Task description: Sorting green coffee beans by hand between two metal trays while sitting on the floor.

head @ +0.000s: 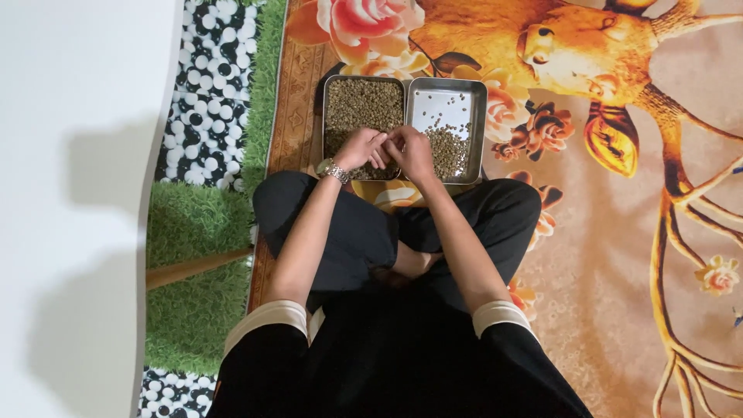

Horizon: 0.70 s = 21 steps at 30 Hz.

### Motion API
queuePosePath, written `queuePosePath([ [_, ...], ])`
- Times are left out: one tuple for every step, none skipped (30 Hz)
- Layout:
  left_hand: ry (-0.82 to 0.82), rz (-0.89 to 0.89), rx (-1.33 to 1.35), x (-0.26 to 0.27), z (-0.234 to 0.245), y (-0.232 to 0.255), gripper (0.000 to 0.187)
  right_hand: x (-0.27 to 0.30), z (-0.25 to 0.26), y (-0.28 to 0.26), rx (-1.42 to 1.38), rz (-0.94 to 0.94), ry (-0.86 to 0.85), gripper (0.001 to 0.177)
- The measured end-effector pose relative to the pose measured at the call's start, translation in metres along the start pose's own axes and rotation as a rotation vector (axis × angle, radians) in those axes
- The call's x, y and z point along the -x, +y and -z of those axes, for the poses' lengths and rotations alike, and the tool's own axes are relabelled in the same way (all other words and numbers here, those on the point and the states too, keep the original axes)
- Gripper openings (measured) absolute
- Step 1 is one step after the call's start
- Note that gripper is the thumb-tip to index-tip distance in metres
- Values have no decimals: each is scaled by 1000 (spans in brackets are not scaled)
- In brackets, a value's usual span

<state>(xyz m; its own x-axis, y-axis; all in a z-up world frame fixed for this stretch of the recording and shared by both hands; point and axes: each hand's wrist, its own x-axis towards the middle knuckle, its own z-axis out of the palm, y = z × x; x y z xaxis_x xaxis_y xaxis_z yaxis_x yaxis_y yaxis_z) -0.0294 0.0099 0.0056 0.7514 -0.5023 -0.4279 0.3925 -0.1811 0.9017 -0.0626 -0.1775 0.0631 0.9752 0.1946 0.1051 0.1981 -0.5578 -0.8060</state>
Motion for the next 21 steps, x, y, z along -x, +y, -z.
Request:
queuePosePath([
  [5, 2, 0, 5, -3, 6, 44, 6, 5, 3, -3, 2, -4, 9],
  [45, -13, -67, 10, -4, 14, 40, 9, 9, 4, 48, -19, 16, 9],
  [86, -27, -135, 15, -5, 21, 38, 12, 12, 6, 98, -40, 36, 8],
  [95, -30, -137, 6, -2, 9, 38, 19, 17, 17, 95, -30, 34, 8],
  [147, -72, -224, -3, 2, -4, 34, 26, 21, 27, 155, -74, 66, 10],
  [198, -110, -310, -11, 4, -19, 30, 35, 26, 39, 215, -120, 95, 12],
  [206, -110, -309, -13, 5, -21, 30, 39, 24, 44, 212, -113, 91, 12],
  [234, -103, -375, -16, 4, -24, 27, 46, 24, 50, 227, -186, 77, 20],
  [261, -96, -441, -19, 2, -28, 25, 52, 23, 57, 242, -258, 64, 28],
  [267, -95, -438, -14, -1, -24, 25, 51, 17, 57, 243, -254, 59, 28],
  [255, -75, -437, -8, -4, -19, 22, 49, 10, 57, 197, -238, 36, 29],
  [249, -54, -436, -2, -5, -15, 24, 47, 2, 57, 148, -219, 10, 32],
  [258, -52, -434, -2, -14, -15, 24, 47, 0, 54, 146, -212, 3, 32],
  [253, -89, -466, -2, -15, -12, 29, 41, -6, 48, 83, -251, -33, 35],
  [247, -125, -499, -1, -15, -8, 33, 35, -12, 41, 20, -291, -71, 44],
  [274, -120, -505, 8, -18, 4, 33, 30, -14, 33, 10, -269, -84, 44],
  [265, -160, -533, 18, -21, 16, 35, 26, -17, 25, -13, -315, -128, 51],
  [256, -195, -556, 30, -28, 25, 38, 26, -19, 17, -33, -365, -179, 58],
  [282, -183, -556, 42, -30, 30, 38, 28, -21, 11, -40, -348, -200, 58],
  [263, -205, -629, 51, -32, 37, 41, 27, -20, 6, -103, -398, -199, 53],
  [244, -226, -702, 60, -36, 45, 45, 26, -18, 2, -165, -449, -198, 48],
])
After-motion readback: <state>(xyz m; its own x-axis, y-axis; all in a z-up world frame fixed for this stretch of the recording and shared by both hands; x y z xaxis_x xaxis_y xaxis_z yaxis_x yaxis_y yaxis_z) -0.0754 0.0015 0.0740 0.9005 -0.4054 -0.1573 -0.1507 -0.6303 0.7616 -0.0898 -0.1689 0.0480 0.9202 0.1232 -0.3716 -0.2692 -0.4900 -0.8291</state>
